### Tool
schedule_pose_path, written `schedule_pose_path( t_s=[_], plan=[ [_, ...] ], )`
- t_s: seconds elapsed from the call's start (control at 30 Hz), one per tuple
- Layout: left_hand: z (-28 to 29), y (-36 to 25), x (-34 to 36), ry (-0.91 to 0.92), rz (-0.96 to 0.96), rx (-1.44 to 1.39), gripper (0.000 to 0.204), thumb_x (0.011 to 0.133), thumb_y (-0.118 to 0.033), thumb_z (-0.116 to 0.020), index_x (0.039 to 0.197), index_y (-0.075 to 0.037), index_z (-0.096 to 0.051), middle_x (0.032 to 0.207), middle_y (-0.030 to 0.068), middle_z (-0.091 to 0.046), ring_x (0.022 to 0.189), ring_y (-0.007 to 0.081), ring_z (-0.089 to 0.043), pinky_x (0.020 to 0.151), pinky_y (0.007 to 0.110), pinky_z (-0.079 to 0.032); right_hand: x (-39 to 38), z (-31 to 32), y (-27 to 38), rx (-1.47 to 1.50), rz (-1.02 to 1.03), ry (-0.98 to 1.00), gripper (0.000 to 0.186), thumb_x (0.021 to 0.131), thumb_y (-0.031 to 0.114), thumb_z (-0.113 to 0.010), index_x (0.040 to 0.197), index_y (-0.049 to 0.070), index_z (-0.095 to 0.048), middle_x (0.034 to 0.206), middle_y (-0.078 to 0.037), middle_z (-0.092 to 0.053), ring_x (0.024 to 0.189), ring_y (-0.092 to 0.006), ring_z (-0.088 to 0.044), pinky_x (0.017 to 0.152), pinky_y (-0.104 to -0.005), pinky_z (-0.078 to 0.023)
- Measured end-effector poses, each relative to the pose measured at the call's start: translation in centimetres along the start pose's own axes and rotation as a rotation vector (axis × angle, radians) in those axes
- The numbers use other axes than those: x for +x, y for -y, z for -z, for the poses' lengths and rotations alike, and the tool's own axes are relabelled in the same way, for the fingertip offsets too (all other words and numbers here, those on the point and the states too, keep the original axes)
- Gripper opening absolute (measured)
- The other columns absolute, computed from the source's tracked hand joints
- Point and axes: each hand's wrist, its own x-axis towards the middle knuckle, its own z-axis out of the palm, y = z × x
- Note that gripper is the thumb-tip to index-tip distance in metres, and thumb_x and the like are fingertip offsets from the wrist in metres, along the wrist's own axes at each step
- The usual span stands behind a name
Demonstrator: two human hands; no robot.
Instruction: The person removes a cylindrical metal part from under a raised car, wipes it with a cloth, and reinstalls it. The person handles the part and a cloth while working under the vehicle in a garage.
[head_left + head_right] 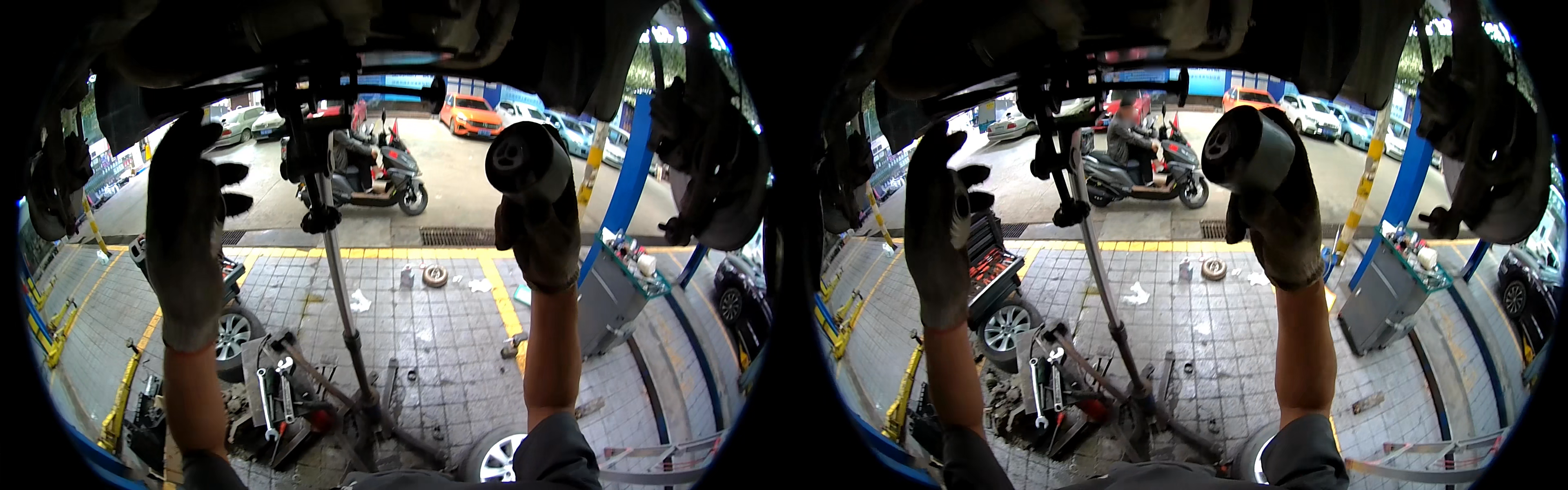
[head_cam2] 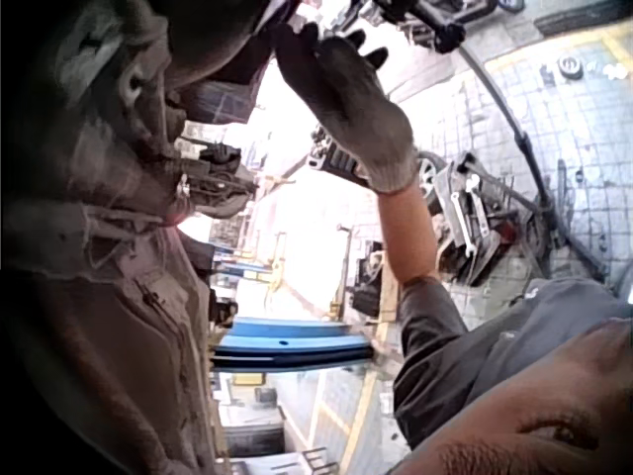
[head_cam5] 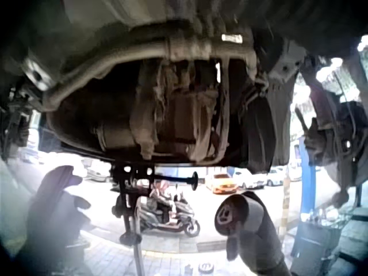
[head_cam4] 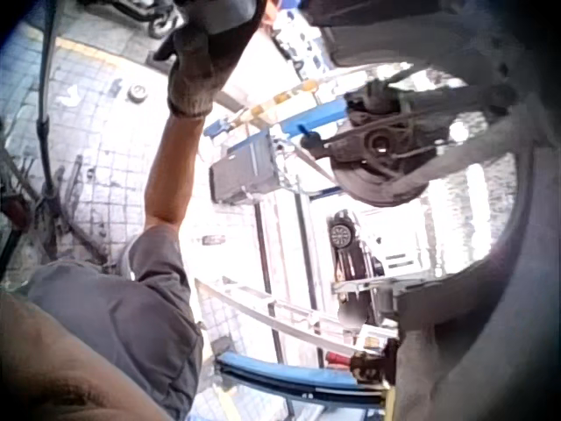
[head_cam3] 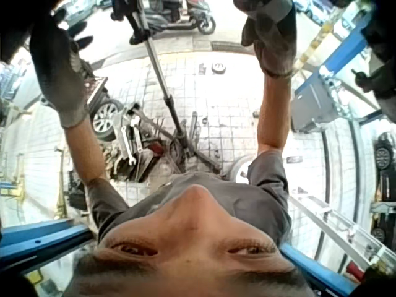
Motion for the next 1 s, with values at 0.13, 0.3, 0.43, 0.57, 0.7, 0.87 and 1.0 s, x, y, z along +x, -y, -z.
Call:
schedule_pose_path(
  t_s=[0.13,0.3,0.43,0.57,0.7,0.87,1.0],
  plan=[
    [0.5,0.6,3.5,-0.030,-0.101,0.139,0.043,0.109,-0.016,-0.051,0.151,-0.022,-0.051,0.158,0.0115,-0.044,0.120,0.0232,-0.067,0.078,0.030,-0.066,4.4,-0.5,1.9,-0.200,0.144,0.043,0.087,0.082,-0.005,-0.067,0.160,0.009,-0.032,0.131,-0.017,-0.059,0.070,-0.0148,-0.065,0.053,-0.0268,-0.057],
    [1.2,1.5,5.2,-0.024,-0.430,0.699,0.070,0.092,0.015,-0.053,0.151,-0.023,-0.052,0.159,0.0168,-0.041,0.113,0.0238,-0.069,0.077,0.030,-0.065,8.6,-1.4,3.5,-0.506,0.347,0.043,0.088,0.084,-0.003,-0.073,0.160,0.008,-0.032,0.132,-0.018,-0.060,0.080,-0.0174,-0.072,0.055,-0.0257,-0.059],
    [1.2,2.0,6.0,0.004,-0.449,0.874,0.080,0.084,0.020,-0.056,0.152,-0.022,-0.051,0.153,0.0181,-0.046,0.108,0.0267,-0.070,0.079,0.031,-0.065,10.5,-1.5,4.0,-0.705,0.373,0.050,0.089,0.084,0.002,-0.079,0.160,0.012,-0.033,0.129,-0.018,-0.064,0.090,-0.0220,-0.075,0.061,-0.0271,-0.063],
    [1.0,2.1,7.8,0.010,-0.503,0.835,0.072,0.085,0.017,-0.060,0.148,-0.018,-0.054,0.142,0.0168,-0.055,0.108,0.0271,-0.070,0.079,0.032,-0.065,12.2,-1.4,4.0,-0.779,0.469,0.055,0.089,0.084,0.004,-0.081,0.160,0.015,-0.035,0.136,-0.016,-0.062,0.099,-0.0249,-0.075,0.075,-0.0326,-0.066],
    [1.0,1.4,9.5,0.069,-0.414,0.799,0.058,0.088,0.013,-0.063,0.140,-0.013,-0.058,0.126,0.0154,-0.062,0.108,0.0275,-0.069,0.080,0.034,-0.065,13.3,-1.4,4.1,-0.750,0.522,0.118,0.087,0.083,0.003,-0.081,0.158,0.015,-0.039,0.140,-0.013,-0.060,0.117,-0.0248,-0.068,0.084,-0.0328,-0.065],
    [1.2,0.3,10.9,0.196,-0.535,0.916,0.042,0.095,0.006,-0.062,0.133,-0.012,-0.061,0.117,0.0132,-0.067,0.101,0.0231,-0.071,0.079,0.032,-0.064,13.5,-1.7,4.6,-0.696,0.426,0.170,0.086,0.084,0.007,-0.082,0.158,0.016,-0.040,0.141,-0.012,-0.060,0.114,-0.0231,-0.068,0.083,-0.0320,-0.065],
    [1.3,-0.2,11.7,0.316,-0.377,0.901,0.031,0.102,-0.006,-0.059,0.132,-0.012,-0.061,0.107,0.0076,-0.071,0.091,0.0180,-0.072,0.082,0.030,-0.062,14.0,-2.0,4.8,-0.737,0.478,0.246,0.087,0.083,0.003,-0.079,0.159,0.018,-0.040,0.142,-0.013,-0.058,0.114,-0.0245,-0.068,0.080,-0.0312,-0.065]
  ],
)
